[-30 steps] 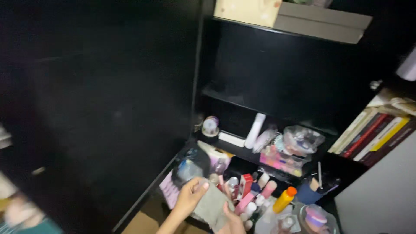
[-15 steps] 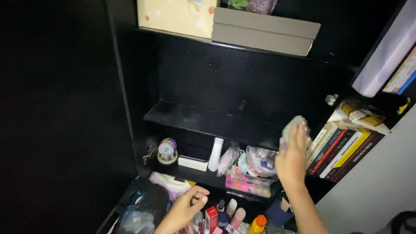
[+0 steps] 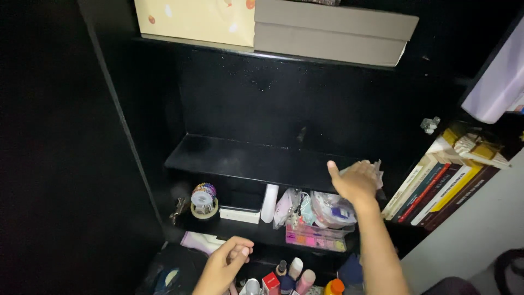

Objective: The person wipes a black shelf with a cloth, then places a yellow bottle, a blue cup with makeup brushes, and several makeup items onto the shelf.

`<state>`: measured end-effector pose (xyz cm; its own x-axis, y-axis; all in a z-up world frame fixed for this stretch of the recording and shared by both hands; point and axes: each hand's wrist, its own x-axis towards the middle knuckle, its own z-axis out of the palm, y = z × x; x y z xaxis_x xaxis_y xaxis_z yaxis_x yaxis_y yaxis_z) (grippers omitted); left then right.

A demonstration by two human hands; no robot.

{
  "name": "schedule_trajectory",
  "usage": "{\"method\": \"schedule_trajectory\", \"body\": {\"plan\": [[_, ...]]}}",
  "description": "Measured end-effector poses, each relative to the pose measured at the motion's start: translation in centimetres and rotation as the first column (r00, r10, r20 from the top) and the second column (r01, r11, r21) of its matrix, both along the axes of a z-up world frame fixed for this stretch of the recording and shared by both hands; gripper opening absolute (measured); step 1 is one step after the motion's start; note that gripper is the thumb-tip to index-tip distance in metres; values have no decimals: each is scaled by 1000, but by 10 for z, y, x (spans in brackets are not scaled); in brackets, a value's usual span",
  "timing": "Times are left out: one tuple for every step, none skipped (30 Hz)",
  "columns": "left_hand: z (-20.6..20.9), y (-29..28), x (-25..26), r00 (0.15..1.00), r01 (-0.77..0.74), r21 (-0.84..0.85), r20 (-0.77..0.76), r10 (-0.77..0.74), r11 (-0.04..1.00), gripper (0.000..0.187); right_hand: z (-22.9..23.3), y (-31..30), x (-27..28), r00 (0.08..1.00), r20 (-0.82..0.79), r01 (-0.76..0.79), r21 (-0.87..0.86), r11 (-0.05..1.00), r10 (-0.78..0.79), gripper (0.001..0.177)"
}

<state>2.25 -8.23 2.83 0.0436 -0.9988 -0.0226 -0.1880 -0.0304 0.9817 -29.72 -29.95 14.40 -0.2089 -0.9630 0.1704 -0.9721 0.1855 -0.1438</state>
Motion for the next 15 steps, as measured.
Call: {"method": "schedule_trajectory", "body": {"plan": [[-5, -2, 3, 999, -13, -25, -32, 13, 1000, 24, -4, -16, 1, 1000, 7, 21, 66, 998, -22, 117], [-1, -1, 6, 999, -9, -22, -31, 8, 1000, 24, -1, -19, 9, 1000, 7, 26, 70, 997, -26, 117], [3, 0, 8, 999, -19, 2, -50, 19, 1000, 24, 1, -23, 17, 999, -8, 31, 86, 996, -31, 116], [7, 1, 11, 997, -29, 25, -68, 31, 999, 24, 3, -26, 25, 999, -24, 37, 102, 994, -35, 115], [14, 4, 14, 997, -25, 28, -68, 27, 999, 24, 3, -25, 36, 999, -24, 42, 105, 994, -39, 115], [22, 5, 16, 997, -23, 97, -70, 30, 995, 24, 4, -25, 46, 999, 1, 39, 98, 994, -40, 115], [30, 6, 18, 997, -21, 165, -73, 33, 986, 24, 5, -26, 55, 999, 25, 37, 92, 995, -40, 114], [29, 4, 20, 997, -16, 164, -72, 28, 986, 24, 2, -27, 65, 999, 26, 42, 91, 995, -45, 114], [28, 1, 23, 997, -31, 156, -67, 42, 987, 24, -1, -29, 75, 1000, -5, -7, 57, 998, 8, 114], [27, 0, 23, 996, -43, 150, -65, 53, 988, 24, -4, -30, 82, 998, -39, -56, 26, 998, 57, 114], [6, -9, 26, 997, -35, 152, -65, 46, 988, 24, 5, -26, 81, 998, -39, -48, 27, 998, 49, 114], [-15, -17, 29, 996, -7, 16, -89, 9, 1000, 24, 12, -20, 80, 995, 52, -94, 92, 991, 89, 108], [-36, -24, 32, 993, 17, -121, -111, -30, 993, 24, 18, -14, 79, 982, 146, -145, 151, 978, 123, 102], [-25, -19, 31, 993, 23, -122, -112, -36, 992, 24, 22, -7, 71, 983, 144, -138, 151, 979, 117, 102], [-13, -13, 30, 990, 1, -11, -141, -2, 1000, 24, 26, -1, 64, 998, 38, -44, 54, 998, 42, 97]]}}
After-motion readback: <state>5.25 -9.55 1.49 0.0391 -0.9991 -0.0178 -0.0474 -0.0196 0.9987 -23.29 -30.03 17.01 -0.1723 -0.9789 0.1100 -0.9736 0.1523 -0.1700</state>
